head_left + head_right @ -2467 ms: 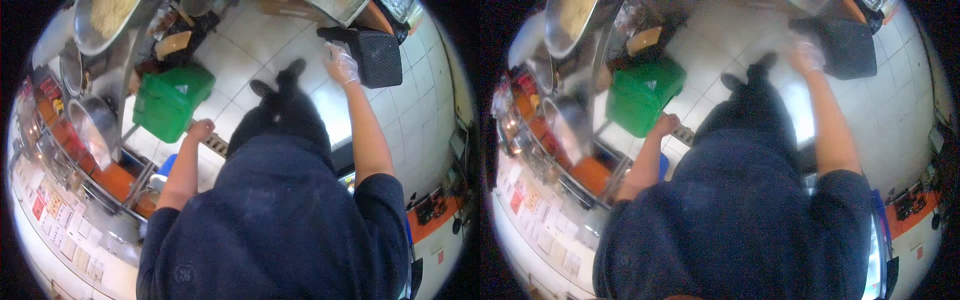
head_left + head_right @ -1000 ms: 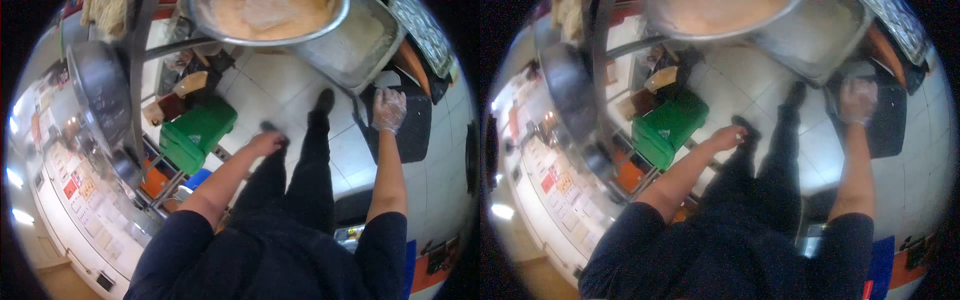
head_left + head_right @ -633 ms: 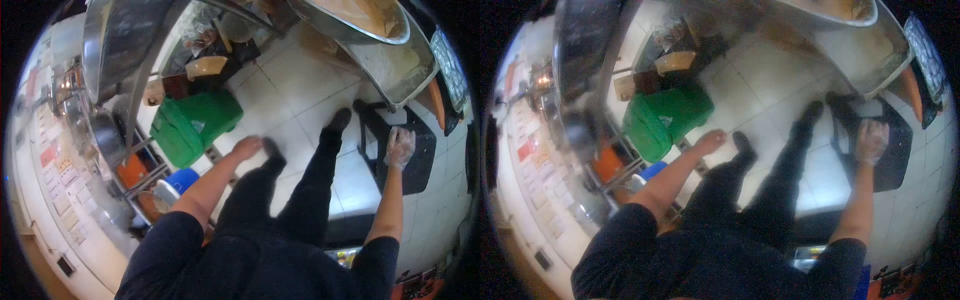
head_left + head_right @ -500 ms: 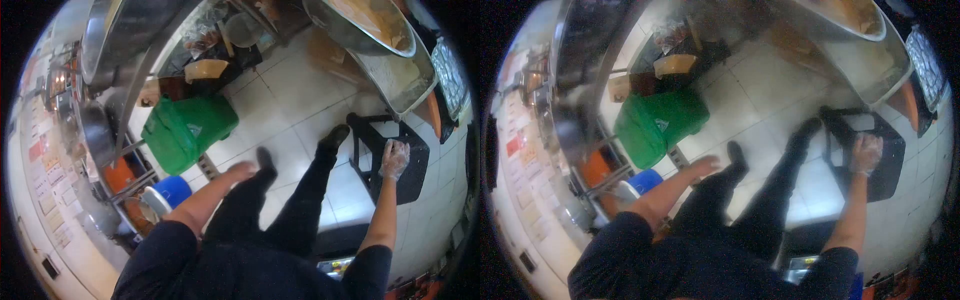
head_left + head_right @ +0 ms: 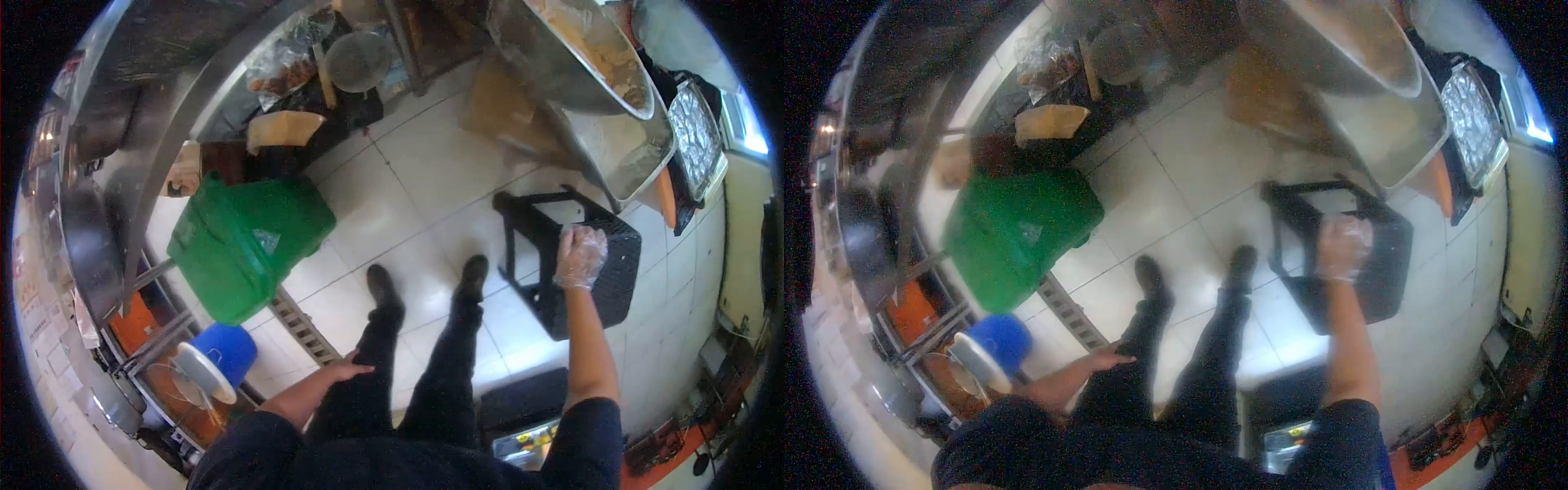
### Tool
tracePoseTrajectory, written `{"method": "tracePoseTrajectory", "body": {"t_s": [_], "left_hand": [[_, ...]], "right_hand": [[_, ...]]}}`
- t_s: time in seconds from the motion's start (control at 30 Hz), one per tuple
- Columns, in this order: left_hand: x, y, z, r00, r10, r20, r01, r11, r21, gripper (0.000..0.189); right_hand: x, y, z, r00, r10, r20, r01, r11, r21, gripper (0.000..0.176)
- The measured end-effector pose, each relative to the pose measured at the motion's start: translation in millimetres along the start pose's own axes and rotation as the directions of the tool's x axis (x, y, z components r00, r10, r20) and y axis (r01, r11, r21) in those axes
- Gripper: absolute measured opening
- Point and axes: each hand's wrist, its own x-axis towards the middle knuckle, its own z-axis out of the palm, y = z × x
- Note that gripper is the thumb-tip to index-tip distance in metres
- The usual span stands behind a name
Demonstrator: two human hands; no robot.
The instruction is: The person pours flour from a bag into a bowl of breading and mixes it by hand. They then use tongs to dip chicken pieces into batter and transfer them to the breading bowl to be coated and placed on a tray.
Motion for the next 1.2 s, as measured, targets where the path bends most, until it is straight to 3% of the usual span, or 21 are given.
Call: {"method": "tracePoseTrajectory", "body": {"t_s": [0.07, 0.1, 0.2, 0.23, 0.27, 0.3, 0.33, 0.4, 0.47, 0.53, 0.63, 0.7, 0.8, 0.83, 0.9, 0.93, 0.97, 1.03, 1.1, 1.13, 1.2], "left_hand": [[4.8, -9.6, 13.7, 1.000, 0.011, -0.016, -0.014, 0.971, -0.240, 0.110], [-6.9, 0.7, 18.5, 0.991, 0.056, 0.122, -0.037, 0.987, -0.156, 0.099], [60.0, -49.2, 35.9, 0.993, 0.118, 0.019, -0.118, 0.993, 0.011, 0.064], [33.1, -8.6, 30.0, 0.987, 0.155, -0.047, -0.132, 0.937, 0.322, 0.060], [24.1, 26.2, 16.8, 0.968, 0.197, 0.157, -0.250, 0.825, 0.507, 0.055], [11.3, 43.0, 17.9, 0.939, 0.328, 0.099, -0.325, 0.760, 0.563, 0.048], [11.0, 64.0, 12.3, 0.933, 0.352, 0.079, -0.331, 0.747, 0.577, 0.048], [15.0, 109.8, 7.2, 0.829, 0.537, 0.156, -0.543, 0.704, 0.459, 0.044], [-43.5, 213.5, 8.4, 0.846, 0.532, 0.020, -0.493, 0.769, 0.407, 0.043], [-34.5, 274.7, 15.5, 0.668, 0.744, 0.017, -0.712, 0.632, 0.307, 0.039], [-159.4, 429.7, 7.3, 0.248, 0.969, 0.003, -0.863, 0.219, 0.456, 0.024], [-225.0, 519.1, -7.9, -0.020, 0.995, 0.097, -0.796, -0.075, 0.601, 0.021], [-327.2, 656.5, -40.3, -0.496, 0.834, 0.243, -0.359, -0.451, 0.817, 0.024], [-349.4, 695.8, -56.5, -0.533, 0.802, 0.271, -0.214, -0.437, 0.873, 0.023], [-417.7, 788.8, -78.3, -0.761, 0.613, 0.213, 0.005, -0.323, 0.946, 0.016], [-449.3, 823.8, -95.8, -0.684, 0.696, 0.217, -0.008, -0.305, 0.952, 0.017], [-456.2, 855.0, -113.7, -0.726, 0.664, 0.180, 0.171, -0.080, 0.982, 0.016], [-478.5, 902.3, -175.1, -0.505, 0.863, 0.016, 0.247, 0.127, 0.961, 0.024], [-500.2, 919.6, -216.6, -0.574, 0.819, 0.007, 0.530, 0.365, 0.766, 0.032], [-514.0, 929.5, -247.0, -0.622, 0.783, 0.009, 0.528, 0.411, 0.743, 0.043], [-545.1, 955.0, -276.3, -0.641, 0.714, -0.281, 0.413, 0.630, 0.658, 0.061]], "right_hand": [[2.2, 1.2, 22.3, 0.995, 0.099, 0.024, -0.100, 0.994, 0.038, 0.026], [10.6, -6.4, 4.7, 0.982, 0.146, 0.122, -0.153, 0.987, 0.052, 0.028], [19.9, -15.7, -9.4, 0.978, 0.143, 0.149, -0.149, 0.989, 0.026, 0.034], [20.6, -16.1, -10.7, 0.975, 0.174, 0.141, -0.180, 0.983, 0.028, 0.034], [18.3, -17.5, -10.6, 0.969, 0.201, 0.145, -0.207, 0.978, 0.026, 0.033], [11.1, -13.7, 3.4, 0.981, 0.174, 0.086, -0.173, 0.985, -0.029, 0.034], [9.4, -9.4, 12.3, 0.988, 0.150, 0.034, -0.147, 0.985, -0.085, 0.034], [18.0, -12.0, 2.7, 0.962, 0.175, 0.208, -0.139, 0.974, -0.176, 0.036], [29.8, -11.9, -19.3, 0.942, 0.201, 0.269, -0.169, 0.976, -0.140, 0.038], [25.5, -6.4, -18.8, 0.973, 0.121, 0.194, -0.120, 0.993, -0.021, 0.037], [22.7, 2.0, -10.1, 0.976, 0.158, 0.151, -0.169, 0.984, 0.062, 0.034], [20.5, 9.5, -2.7, 0.979, 0.168, 0.112, -0.181, 0.976, 0.123, 0.032], [21.1, 15.0, -4.4, 0.980, 0.150, 0.133, -0.174, 0.965, 0.196, 0.029], [22.3, 16.4, -6.6, 0.978, 0.161, 0.136, -0.188, 0.957, 0.220, 0.028], [20.8, 17.9, -0.4, 0.979, 0.187, 0.078, -0.200, 0.953, 0.227, 0.025], [20.5, 20.6, -1.5, 0.979, 0.193, 0.065, -0.203, 0.949, 0.243, 0.025], [20.5, 23.6, -3.3, 0.976, 0.181, 0.118, -0.206, 0.942, 0.263, 0.026], [21.1, 25.5, -3.7, 0.970, 0.176, 0.166, -0.219, 0.929, 0.297, 0.026], [19.3, 27.3, 2.3, 0.968, 0.169, 0.184, -0.222, 0.919, 0.325, 0.027], [17.2, 28.2, 4.6, 0.965, 0.184, 0.184, -0.238, 0.911, 0.337, 0.027], [16.2, 29.2, 3.3, 0.964, 0.207, 0.167, -0.251, 0.915, 0.316, 0.028]]}}
